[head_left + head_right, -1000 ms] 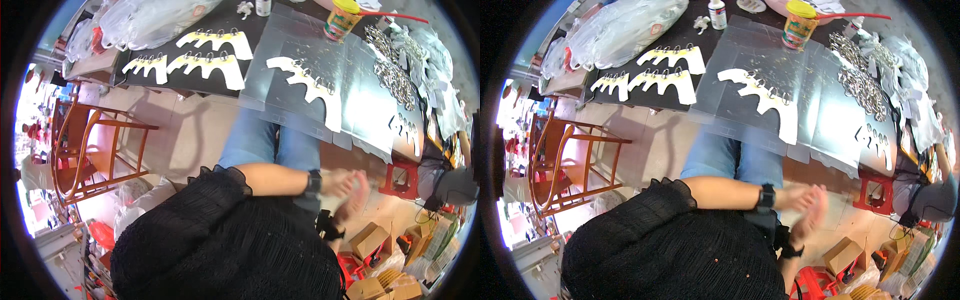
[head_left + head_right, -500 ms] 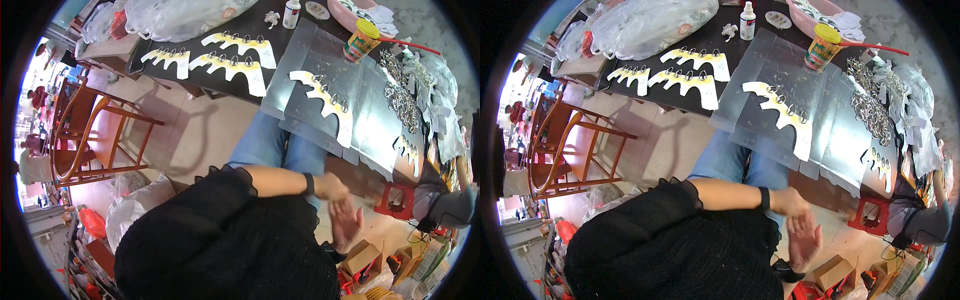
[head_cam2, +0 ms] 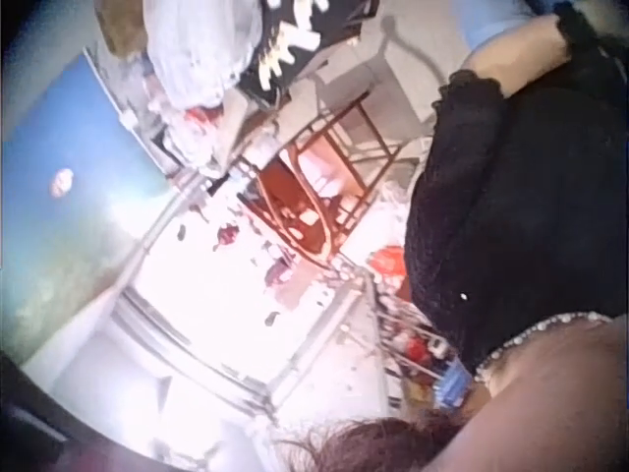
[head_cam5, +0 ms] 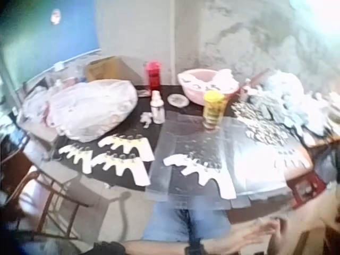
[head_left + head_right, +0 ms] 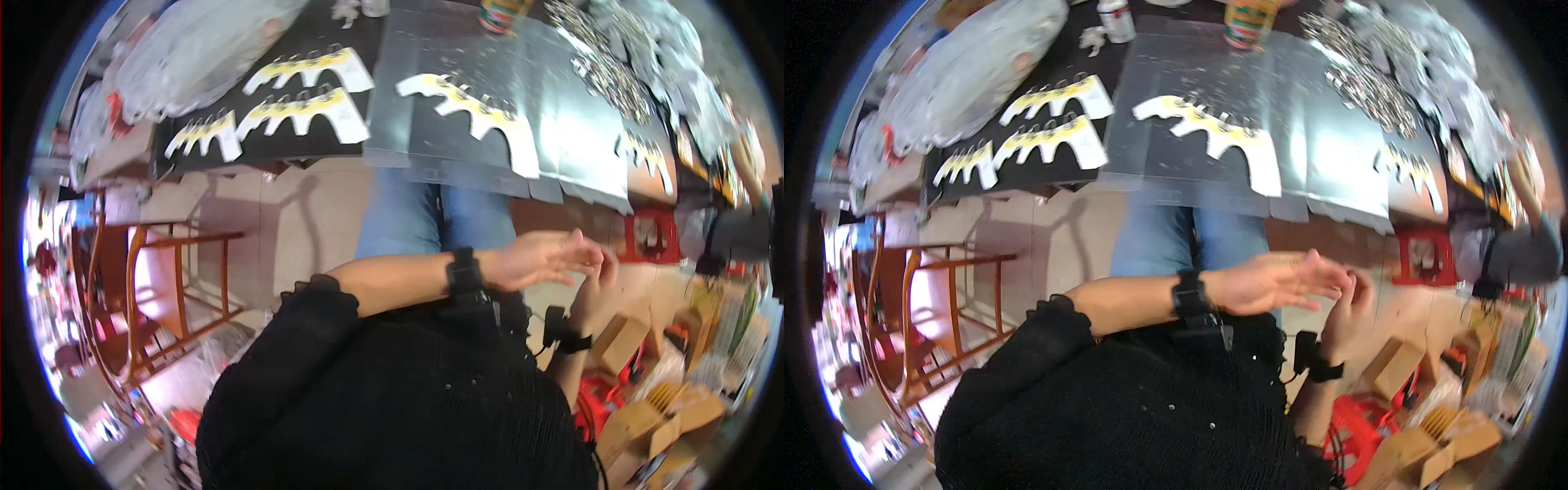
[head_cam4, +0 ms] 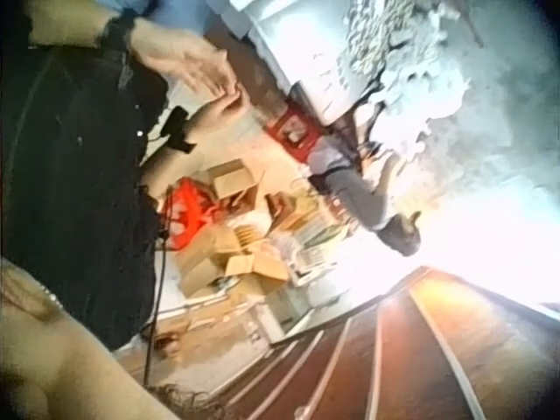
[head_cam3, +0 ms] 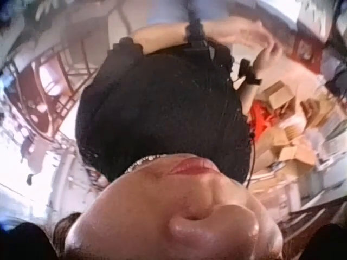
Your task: Assembling and attaching metal eyelets to shoe upper components at a workshop table.
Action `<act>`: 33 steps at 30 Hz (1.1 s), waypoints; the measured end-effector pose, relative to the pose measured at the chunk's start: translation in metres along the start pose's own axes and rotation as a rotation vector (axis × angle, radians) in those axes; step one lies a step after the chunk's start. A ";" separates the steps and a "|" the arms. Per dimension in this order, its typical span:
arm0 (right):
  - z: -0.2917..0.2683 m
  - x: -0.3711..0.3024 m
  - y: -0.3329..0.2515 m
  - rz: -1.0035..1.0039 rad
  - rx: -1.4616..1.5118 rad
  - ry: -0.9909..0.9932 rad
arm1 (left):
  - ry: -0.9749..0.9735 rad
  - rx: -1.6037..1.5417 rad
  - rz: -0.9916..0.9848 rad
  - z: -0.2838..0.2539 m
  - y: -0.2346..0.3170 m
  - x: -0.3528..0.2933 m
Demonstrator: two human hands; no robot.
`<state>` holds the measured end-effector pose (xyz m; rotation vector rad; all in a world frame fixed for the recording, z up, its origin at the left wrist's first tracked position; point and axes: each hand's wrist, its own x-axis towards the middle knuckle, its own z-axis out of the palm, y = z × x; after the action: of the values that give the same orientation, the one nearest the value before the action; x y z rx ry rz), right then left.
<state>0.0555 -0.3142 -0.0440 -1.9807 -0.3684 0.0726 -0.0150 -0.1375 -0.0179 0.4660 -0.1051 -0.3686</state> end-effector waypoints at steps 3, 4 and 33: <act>0.000 0.009 -0.023 0.178 0.740 -0.145 | 0.070 0.342 0.152 -0.001 0.010 0.000; 0.004 0.007 -0.038 0.180 0.857 -0.230 | 0.143 0.497 0.316 -0.004 0.003 0.002; 0.054 0.002 -0.141 0.477 0.665 -0.911 | 0.262 1.783 1.021 -0.013 0.061 -0.086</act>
<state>0.0142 -0.2125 0.0596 -1.2284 -0.3656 1.2579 -0.0730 -0.0490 -0.0027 2.0795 -0.3902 0.9499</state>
